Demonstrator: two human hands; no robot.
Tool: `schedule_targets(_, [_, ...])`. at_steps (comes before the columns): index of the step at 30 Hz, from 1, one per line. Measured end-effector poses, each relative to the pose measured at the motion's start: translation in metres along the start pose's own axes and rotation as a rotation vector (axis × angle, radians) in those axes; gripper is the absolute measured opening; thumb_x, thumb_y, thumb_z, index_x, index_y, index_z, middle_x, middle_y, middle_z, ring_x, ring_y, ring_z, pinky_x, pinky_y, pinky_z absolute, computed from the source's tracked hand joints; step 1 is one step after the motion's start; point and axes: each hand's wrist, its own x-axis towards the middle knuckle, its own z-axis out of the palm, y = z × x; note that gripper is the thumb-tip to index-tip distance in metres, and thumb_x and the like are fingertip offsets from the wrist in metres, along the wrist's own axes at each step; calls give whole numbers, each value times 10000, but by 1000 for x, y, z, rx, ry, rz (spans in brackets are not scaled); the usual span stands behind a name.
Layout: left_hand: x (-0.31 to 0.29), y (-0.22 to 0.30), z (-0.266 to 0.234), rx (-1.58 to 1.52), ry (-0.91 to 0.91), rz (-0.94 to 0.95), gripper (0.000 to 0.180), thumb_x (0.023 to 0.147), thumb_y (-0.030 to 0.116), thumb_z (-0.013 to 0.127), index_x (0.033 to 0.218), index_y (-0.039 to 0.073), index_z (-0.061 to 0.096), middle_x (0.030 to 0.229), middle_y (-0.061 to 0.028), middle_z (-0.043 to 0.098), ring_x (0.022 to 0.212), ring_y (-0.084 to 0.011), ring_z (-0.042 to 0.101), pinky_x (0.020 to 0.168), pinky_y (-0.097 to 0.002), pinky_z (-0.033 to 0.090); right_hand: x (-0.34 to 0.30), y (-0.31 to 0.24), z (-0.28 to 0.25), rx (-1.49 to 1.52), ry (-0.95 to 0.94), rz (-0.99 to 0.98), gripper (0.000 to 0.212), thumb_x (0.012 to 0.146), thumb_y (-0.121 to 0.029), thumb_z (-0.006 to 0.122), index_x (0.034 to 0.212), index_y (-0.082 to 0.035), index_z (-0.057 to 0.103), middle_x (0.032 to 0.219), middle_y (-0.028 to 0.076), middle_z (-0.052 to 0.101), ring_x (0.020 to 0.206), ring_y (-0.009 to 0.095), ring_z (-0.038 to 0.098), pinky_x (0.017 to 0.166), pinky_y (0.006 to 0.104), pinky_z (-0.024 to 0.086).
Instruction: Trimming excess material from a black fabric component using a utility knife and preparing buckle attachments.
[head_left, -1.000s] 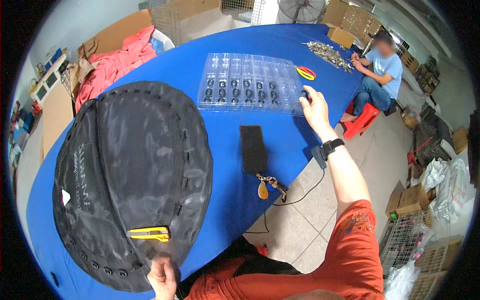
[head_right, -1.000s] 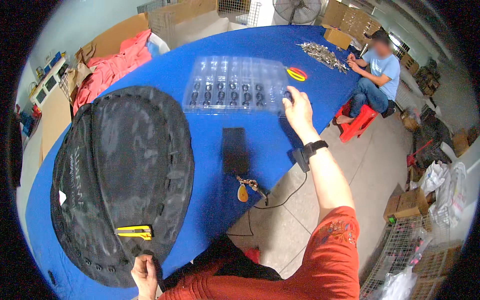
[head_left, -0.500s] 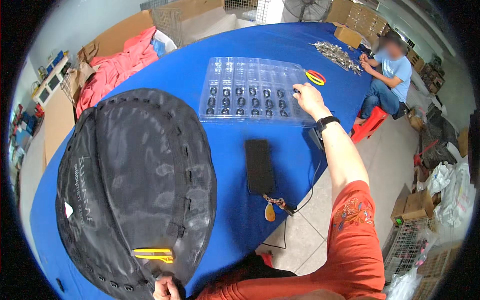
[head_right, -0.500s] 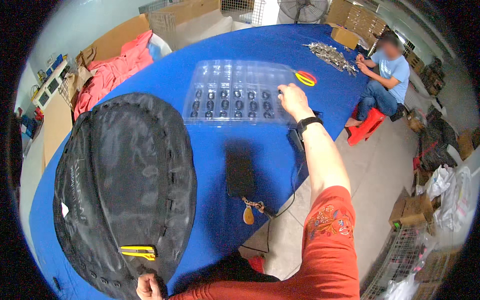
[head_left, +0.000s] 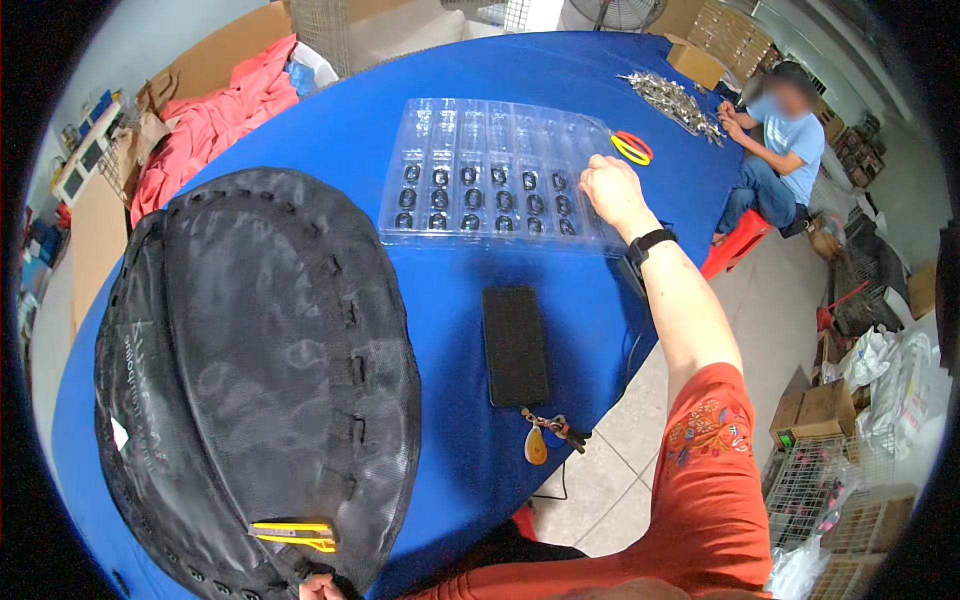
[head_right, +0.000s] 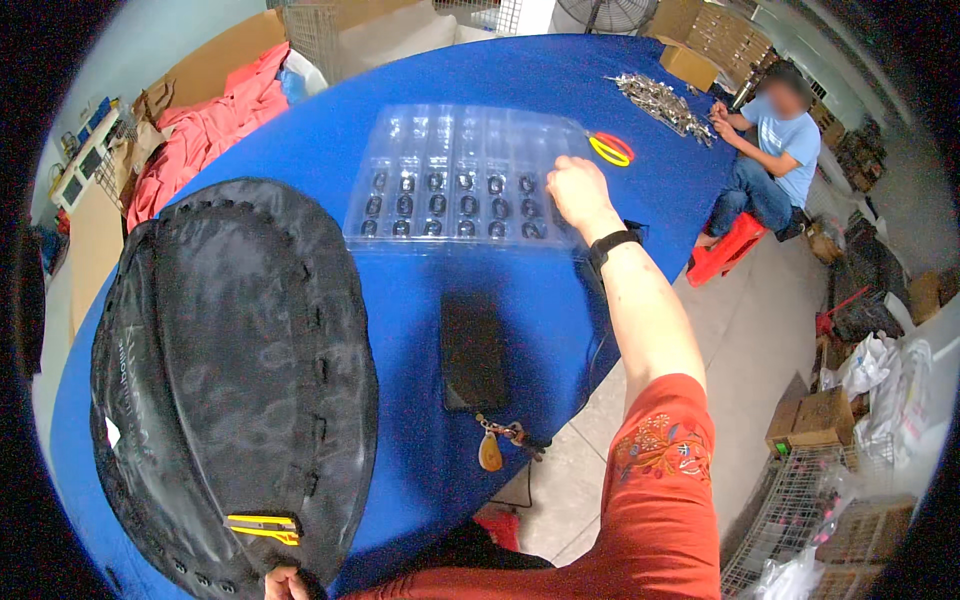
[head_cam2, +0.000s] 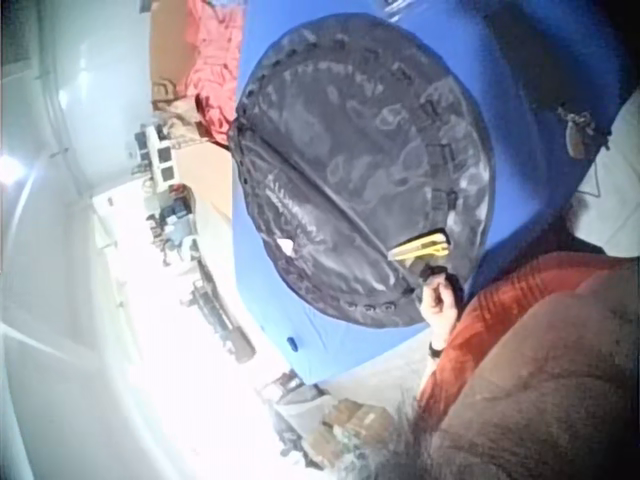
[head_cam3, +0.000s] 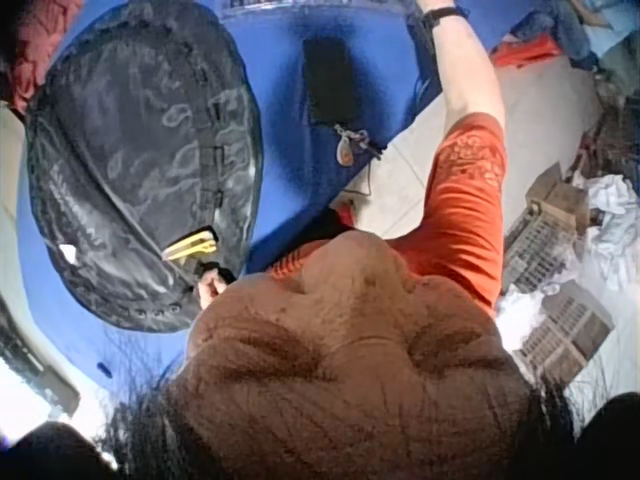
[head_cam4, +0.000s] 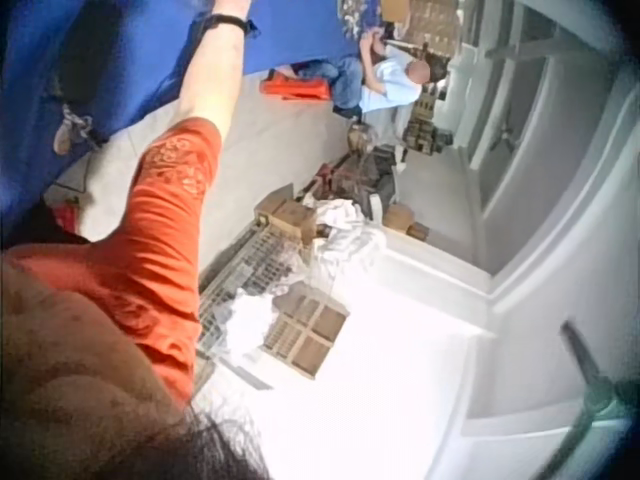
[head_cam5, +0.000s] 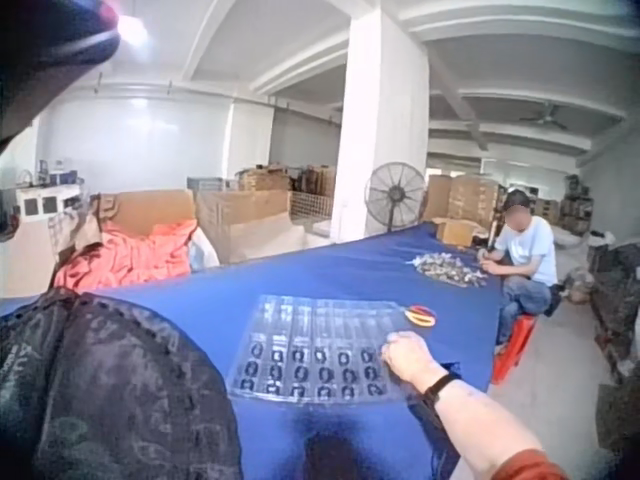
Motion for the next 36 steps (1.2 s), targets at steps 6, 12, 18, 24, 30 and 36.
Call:
schedule_targets(6, [5, 21, 8, 164, 9, 166, 163, 1087, 196, 663, 1113, 44, 715, 973, -79, 730, 891, -178, 654, 841, -344, 546, -14, 2, 8, 35, 103, 91, 139, 810, -253, 785, 797, -116, 782, 906, 97, 703, 993, 326, 683, 904, 464, 546])
schedule_targets(12, [1, 28, 12, 148, 60, 114, 195, 1073, 218, 691, 1109, 27, 714, 1018, -104, 745, 950, -201, 671, 893, -337, 539, -23, 2, 6, 42, 83, 2, 132, 902, -220, 741, 968, -153, 834, 987, 91, 729, 1041, 320, 686, 945, 475, 542])
schedule_targets(18, [2, 29, 9, 133, 49, 36, 174, 1074, 209, 693, 1083, 36, 708, 1027, -96, 735, 957, -185, 660, 894, -331, 531, -35, 6, -7, 244, 181, 188, 177, 919, -169, 692, 1017, -152, 838, 1174, 114, 732, 1165, 324, 667, 1000, 529, 513])
schedule_targets(24, [6, -4, -8, -9, -58, 7, 126, 1089, 126, 662, 1192, 55, 649, 980, -59, 688, 903, -138, 609, 834, -324, 521, -47, 1, -2, 141, 79, 32, 257, 920, -183, 671, 1106, -179, 848, 1396, 121, 685, 1372, 343, 568, 1110, 524, 431])
schedule_targets(30, [5, 5, -1, -44, -60, 5, 139, 1090, 110, 654, 1218, 56, 640, 981, -55, 678, 875, -133, 598, 822, -313, 516, -42, -2, 0, 95, -16, 143, 304, 960, -207, 633, 1188, -195, 835, 1527, 122, 613, 1477, 353, 494, 1199, 590, 362])
schedule_targets(36, [3, 13, 2, 34, 4, 31, 146, 1084, 117, 661, 1215, 52, 670, 1035, -63, 706, 913, -136, 616, 838, -311, 523, -38, -1, 1, 107, -65, 184, 319, 977, -213, 625, 1227, -198, 822, 1559, 132, 583, 1506, 353, 465, 1222, 612, 342])
